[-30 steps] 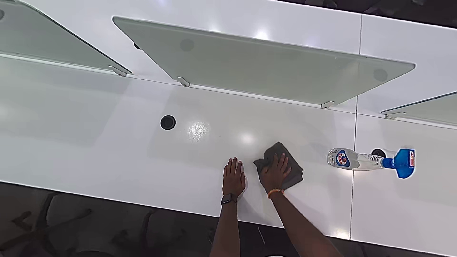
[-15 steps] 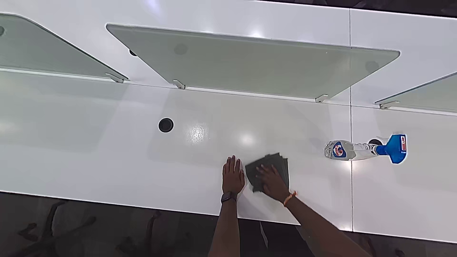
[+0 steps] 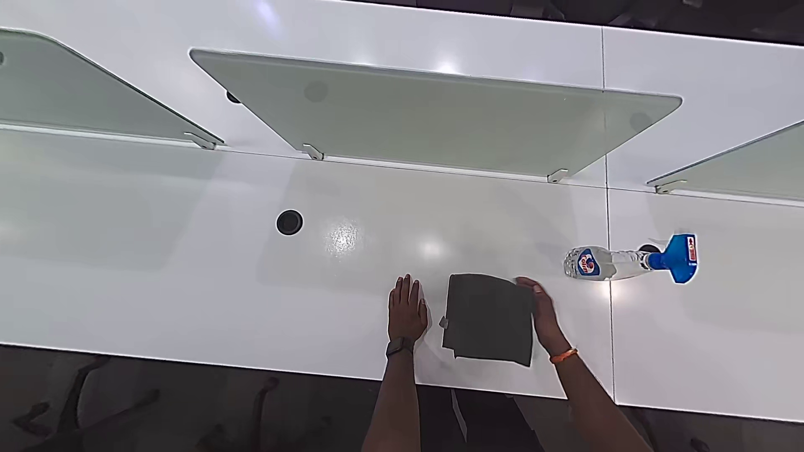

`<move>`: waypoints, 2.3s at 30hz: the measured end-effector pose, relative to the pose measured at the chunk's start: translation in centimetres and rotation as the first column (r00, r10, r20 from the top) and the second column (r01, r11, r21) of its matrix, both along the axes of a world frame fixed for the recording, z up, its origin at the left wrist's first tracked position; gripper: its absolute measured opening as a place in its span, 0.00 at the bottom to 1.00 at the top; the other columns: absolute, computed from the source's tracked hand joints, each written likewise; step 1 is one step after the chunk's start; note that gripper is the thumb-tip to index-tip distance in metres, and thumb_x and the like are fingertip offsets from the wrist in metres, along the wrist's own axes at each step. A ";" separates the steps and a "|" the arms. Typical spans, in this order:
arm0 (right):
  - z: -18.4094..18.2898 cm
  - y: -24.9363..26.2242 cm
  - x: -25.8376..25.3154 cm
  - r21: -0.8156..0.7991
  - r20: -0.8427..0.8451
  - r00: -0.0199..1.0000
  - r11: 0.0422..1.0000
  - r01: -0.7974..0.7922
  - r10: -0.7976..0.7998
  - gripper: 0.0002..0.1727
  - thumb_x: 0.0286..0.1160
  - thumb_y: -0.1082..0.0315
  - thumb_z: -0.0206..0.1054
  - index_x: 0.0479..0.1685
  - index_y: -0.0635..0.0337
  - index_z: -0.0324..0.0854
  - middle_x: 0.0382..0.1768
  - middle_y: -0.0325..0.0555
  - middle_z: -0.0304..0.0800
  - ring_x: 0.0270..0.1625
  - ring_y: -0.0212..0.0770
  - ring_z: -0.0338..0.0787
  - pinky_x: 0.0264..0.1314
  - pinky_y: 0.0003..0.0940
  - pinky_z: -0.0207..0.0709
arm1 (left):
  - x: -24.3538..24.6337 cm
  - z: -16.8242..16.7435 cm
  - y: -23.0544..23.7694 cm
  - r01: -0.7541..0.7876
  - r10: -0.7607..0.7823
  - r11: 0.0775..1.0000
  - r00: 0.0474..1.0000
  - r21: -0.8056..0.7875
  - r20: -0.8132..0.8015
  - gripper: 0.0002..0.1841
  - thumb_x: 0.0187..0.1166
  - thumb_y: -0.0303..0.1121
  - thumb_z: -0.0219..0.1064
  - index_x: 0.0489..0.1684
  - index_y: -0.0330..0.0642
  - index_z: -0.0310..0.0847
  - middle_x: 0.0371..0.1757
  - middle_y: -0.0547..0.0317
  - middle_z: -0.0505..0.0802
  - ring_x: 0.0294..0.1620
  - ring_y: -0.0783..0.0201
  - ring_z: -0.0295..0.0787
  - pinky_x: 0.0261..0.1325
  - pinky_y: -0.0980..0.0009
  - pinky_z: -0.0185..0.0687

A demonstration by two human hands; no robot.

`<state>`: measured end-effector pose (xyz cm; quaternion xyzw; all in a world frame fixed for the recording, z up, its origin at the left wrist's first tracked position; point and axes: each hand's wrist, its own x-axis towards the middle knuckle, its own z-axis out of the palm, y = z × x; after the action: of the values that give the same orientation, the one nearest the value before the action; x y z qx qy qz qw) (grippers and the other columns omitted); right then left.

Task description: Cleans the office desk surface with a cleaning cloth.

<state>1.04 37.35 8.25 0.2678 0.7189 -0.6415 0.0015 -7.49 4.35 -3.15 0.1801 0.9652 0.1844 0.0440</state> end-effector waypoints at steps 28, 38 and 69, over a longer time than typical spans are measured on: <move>-5.6 -10.4 -1.2 0.829 0.368 0.867 0.304 -0.469 0.336 0.44 0.78 0.30 0.45 0.94 0.41 0.57 0.94 0.46 0.53 0.96 0.57 0.48 0.87 0.78 0.34 | 0.0 -0.2 -0.2 0.011 -0.011 0.999 1.000 -0.035 -0.006 0.31 0.83 0.46 0.44 0.84 0.44 0.72 0.90 0.44 0.68 0.92 0.41 0.56 0.90 0.44 0.51; -8.2 -9.8 -0.8 0.816 0.446 0.850 0.263 -0.515 0.280 0.47 0.76 0.29 0.42 0.95 0.42 0.53 0.96 0.43 0.49 0.96 0.57 0.46 0.88 0.77 0.35 | 0.1 0.0 0.2 0.011 -0.013 0.997 1.000 -0.073 -0.023 0.32 0.82 0.47 0.44 0.84 0.43 0.71 0.90 0.44 0.68 0.92 0.41 0.56 0.90 0.44 0.51; -8.0 -4.0 -22.1 0.833 0.344 0.927 0.407 -0.375 0.152 0.30 0.79 0.61 0.48 0.82 0.32 0.75 0.88 0.30 0.67 0.93 0.47 0.59 0.92 0.65 0.41 | -15.2 1.3 8.6 0.170 -0.168 0.978 0.985 -0.122 0.028 0.33 0.83 0.49 0.43 0.88 0.50 0.68 0.92 0.46 0.64 0.94 0.37 0.51 0.88 0.35 0.45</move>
<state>-21.06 33.35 0.28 0.1785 0.9744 -0.1303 0.0406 -22.72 13.00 -1.87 0.2568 0.9556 0.1211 0.0791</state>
